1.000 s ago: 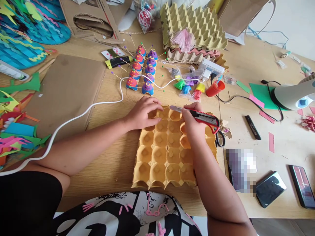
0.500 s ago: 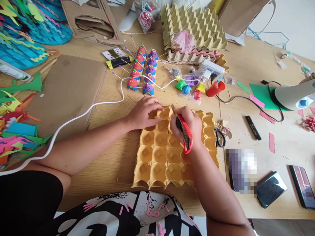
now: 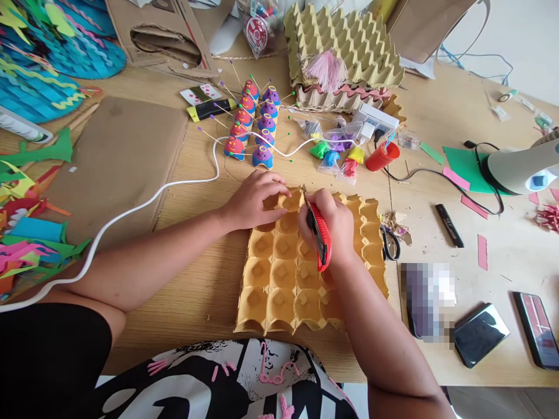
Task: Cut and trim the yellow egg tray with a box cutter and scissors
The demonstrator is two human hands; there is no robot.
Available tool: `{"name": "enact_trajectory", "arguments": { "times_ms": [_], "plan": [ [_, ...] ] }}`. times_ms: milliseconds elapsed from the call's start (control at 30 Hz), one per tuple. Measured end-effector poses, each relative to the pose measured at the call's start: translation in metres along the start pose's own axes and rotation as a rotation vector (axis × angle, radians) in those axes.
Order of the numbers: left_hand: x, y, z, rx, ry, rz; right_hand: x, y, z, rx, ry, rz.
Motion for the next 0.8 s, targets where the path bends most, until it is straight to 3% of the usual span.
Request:
{"name": "enact_trajectory", "arguments": {
  "times_ms": [467, 800],
  "plan": [
    [0.000, -0.001, 0.000, 0.003, -0.010, 0.010, -0.008, -0.002, -0.016, 0.026, 0.074, -0.082],
    [-0.001, 0.000, 0.000, -0.015, -0.004, 0.008, 0.004, 0.003, -0.014, 0.110, 0.065, 0.046]
  ]
}}
Point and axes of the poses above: each hand's wrist, its own y-axis away from the middle knuckle, its own x-axis out of the back of the hand, z = x × y, the point moved 8 cm from there along -y, towards the middle knuckle, and after that the axes turned 10 degrees about -z, right-handed, at the moved point
